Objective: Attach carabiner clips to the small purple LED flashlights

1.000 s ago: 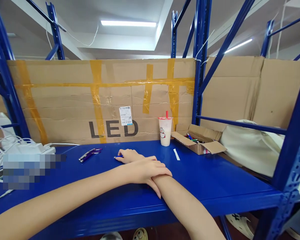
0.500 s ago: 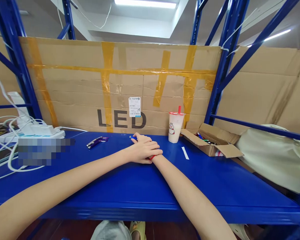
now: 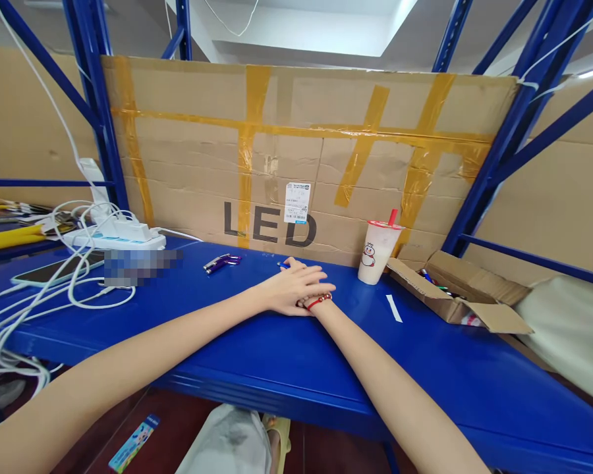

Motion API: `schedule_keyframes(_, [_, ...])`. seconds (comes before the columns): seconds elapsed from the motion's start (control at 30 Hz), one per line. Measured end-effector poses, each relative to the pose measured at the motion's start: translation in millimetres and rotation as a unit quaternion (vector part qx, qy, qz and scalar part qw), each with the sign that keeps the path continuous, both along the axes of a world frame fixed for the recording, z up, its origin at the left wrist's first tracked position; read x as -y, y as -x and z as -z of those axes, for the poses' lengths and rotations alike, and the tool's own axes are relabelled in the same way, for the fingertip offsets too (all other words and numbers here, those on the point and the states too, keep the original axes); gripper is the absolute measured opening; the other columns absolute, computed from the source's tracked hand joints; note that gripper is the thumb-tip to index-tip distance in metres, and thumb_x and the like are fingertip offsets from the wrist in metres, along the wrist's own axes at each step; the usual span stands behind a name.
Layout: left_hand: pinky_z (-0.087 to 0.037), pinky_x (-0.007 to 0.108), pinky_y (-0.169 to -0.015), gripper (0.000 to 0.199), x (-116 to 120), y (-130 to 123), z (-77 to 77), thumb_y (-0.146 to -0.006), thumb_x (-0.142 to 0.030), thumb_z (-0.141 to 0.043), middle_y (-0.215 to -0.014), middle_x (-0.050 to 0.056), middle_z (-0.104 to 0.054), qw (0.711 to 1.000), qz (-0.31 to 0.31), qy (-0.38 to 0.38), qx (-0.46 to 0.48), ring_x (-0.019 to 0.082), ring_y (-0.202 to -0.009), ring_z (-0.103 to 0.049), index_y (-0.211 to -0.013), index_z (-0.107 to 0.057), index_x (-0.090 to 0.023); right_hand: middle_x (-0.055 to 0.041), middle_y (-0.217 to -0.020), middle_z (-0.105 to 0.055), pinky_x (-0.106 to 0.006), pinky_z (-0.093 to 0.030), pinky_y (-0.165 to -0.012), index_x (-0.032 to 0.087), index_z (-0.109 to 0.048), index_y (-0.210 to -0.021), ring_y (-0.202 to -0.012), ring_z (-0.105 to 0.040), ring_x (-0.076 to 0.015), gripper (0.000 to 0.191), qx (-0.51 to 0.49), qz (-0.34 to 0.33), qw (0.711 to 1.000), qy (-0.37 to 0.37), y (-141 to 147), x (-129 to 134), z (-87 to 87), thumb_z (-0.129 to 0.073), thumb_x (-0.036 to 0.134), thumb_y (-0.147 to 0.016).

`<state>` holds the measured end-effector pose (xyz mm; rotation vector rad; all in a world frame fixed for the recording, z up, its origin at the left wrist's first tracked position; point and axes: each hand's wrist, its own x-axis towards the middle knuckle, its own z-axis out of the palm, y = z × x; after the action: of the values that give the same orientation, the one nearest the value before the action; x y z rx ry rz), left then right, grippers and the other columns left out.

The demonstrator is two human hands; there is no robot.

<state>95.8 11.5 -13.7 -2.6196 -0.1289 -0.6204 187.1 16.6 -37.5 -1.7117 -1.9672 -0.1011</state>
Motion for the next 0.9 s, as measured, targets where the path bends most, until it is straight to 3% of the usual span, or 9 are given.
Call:
schedule_keyframes(0.1, [-0.026, 0.039, -0.098, 0.076, -8.6, 16.4, -5.0, -0.070, -0.054, -0.056, -0.129, 0.012, -0.042, 0.992, -0.030, 0.092, 0.084, 0.026, -0.120, -0.035, -0.133, -0.032, -0.018, -0.0059, -0.098, -0.063, -0.031, -0.041, -0.077, 0.026, -0.060, -0.105, -0.099, -0.056, -0.0227, 0.035, 0.027, 0.000, 0.999, 0.030, -14.4, -3.2, -9.4, -0.039, 0.046, -0.086])
schedule_keyframes(0.23, [-0.027, 0.037, -0.098, 0.045, -26.9, 38.3, -7.7, -0.085, -0.042, -0.040, -0.124, 0.008, -0.047, 0.949, -0.129, 0.207, 0.199, 0.021, -0.117, -0.039, -0.124, -0.041, -0.021, -0.0050, -0.101, -0.064, -0.028, -0.040, -0.073, 0.024, -0.059, -0.102, -0.096, -0.057, -0.0207, 0.035, 0.036, 0.008, 0.999, 0.038, -14.5, -7.2, -15.0, -0.036, 0.047, -0.088])
schedule_keyframes(0.3, [-0.028, 0.039, -0.097, 0.030, -38.4, 45.2, -3.5, -0.087, -0.036, -0.038, -0.112, 0.007, -0.053, 0.904, -0.197, 0.276, 0.260, 0.022, -0.110, -0.043, -0.106, -0.053, -0.019, -0.0048, -0.098, -0.064, -0.027, -0.040, -0.069, 0.024, -0.059, -0.097, -0.093, -0.058, -0.0212, 0.037, 0.050, 0.015, 0.997, 0.055, -13.3, -7.4, -15.0, -0.035, 0.050, -0.087])
schedule_keyframes(0.4, [-0.027, 0.040, -0.097, 0.018, -55.2, 49.7, 7.5, -0.081, -0.028, -0.044, -0.096, 0.006, -0.057, 0.791, -0.244, 0.436, 0.351, 0.023, -0.104, -0.046, -0.075, -0.057, -0.017, -0.0051, -0.094, -0.065, -0.026, -0.038, -0.064, 0.022, -0.059, -0.091, -0.088, -0.059, -0.0218, 0.042, 0.088, 0.008, 0.992, 0.088, -13.9, -6.3, -15.0, -0.032, 0.054, -0.087])
schedule_keyframes(0.5, [-0.036, 0.037, -0.088, 0.022, -66.7, 49.8, 15.8, -0.078, -0.028, -0.043, -0.084, 0.007, -0.058, 0.727, -0.240, 0.521, 0.379, 0.023, -0.093, -0.053, -0.064, -0.055, -0.016, -0.0045, -0.091, -0.065, -0.025, -0.036, -0.062, 0.022, -0.059, -0.086, -0.085, -0.060, -0.0207, 0.045, 0.109, -0.016, 0.988, 0.104, -16.7, -5.8, -16.1, -0.028, 0.055, -0.087])
schedule_keyframes(0.67, [-0.045, 0.027, -0.065, 0.036, -70.8, 47.6, 12.4, -0.081, -0.038, -0.030, -0.083, 0.009, -0.062, 0.647, -0.176, 0.628, 0.395, 0.017, -0.071, -0.061, -0.079, -0.057, -0.014, -0.0026, -0.096, -0.064, -0.024, -0.035, -0.062, 0.024, -0.058, -0.090, -0.088, -0.058, -0.0196, 0.041, 0.108, -0.049, 0.987, 0.112, -22.3, -8.5, -16.4, -0.030, 0.054, -0.088])
schedule_keyframes(0.73, [-0.046, 0.024, -0.064, 0.040, -69.9, 47.4, 9.8, -0.082, -0.039, -0.027, -0.082, 0.010, -0.063, 0.591, -0.135, 0.684, 0.406, 0.016, -0.070, -0.062, -0.080, -0.057, -0.013, -0.0006, -0.097, -0.064, -0.023, -0.035, -0.062, 0.025, -0.058, -0.090, -0.089, -0.058, -0.0192, 0.039, 0.102, -0.059, 0.987, 0.113, -24.1, -10.5, -15.4, -0.031, 0.053, -0.088])
schedule_keyframes(0.83, [-0.045, 0.022, -0.063, 0.034, -69.3, 47.8, 9.9, -0.083, -0.032, -0.031, -0.075, 0.010, -0.062, 0.480, -0.080, 0.756, 0.437, 0.014, -0.066, -0.061, -0.080, -0.057, -0.011, 0.0012, -0.097, -0.064, -0.023, -0.035, -0.064, 0.026, -0.059, -0.087, -0.091, -0.058, -0.0185, 0.038, 0.093, -0.068, 0.986, 0.117, -26.4, -14.0, -13.1, -0.032, 0.053, -0.088])
schedule_keyframes(0.9, [-0.045, 0.021, -0.064, 0.025, -69.9, 48.2, 12.0, -0.081, -0.024, -0.034, -0.073, 0.008, -0.062, 0.450, -0.072, 0.763, 0.458, 0.013, -0.064, -0.061, -0.083, -0.056, -0.011, 0.0003, -0.098, -0.064, -0.024, -0.036, -0.066, 0.026, -0.059, -0.090, -0.092, -0.057, -0.0187, 0.039, 0.093, -0.069, 0.987, 0.113, -27.7, -16.5, -11.6, -0.033, 0.053, -0.087])
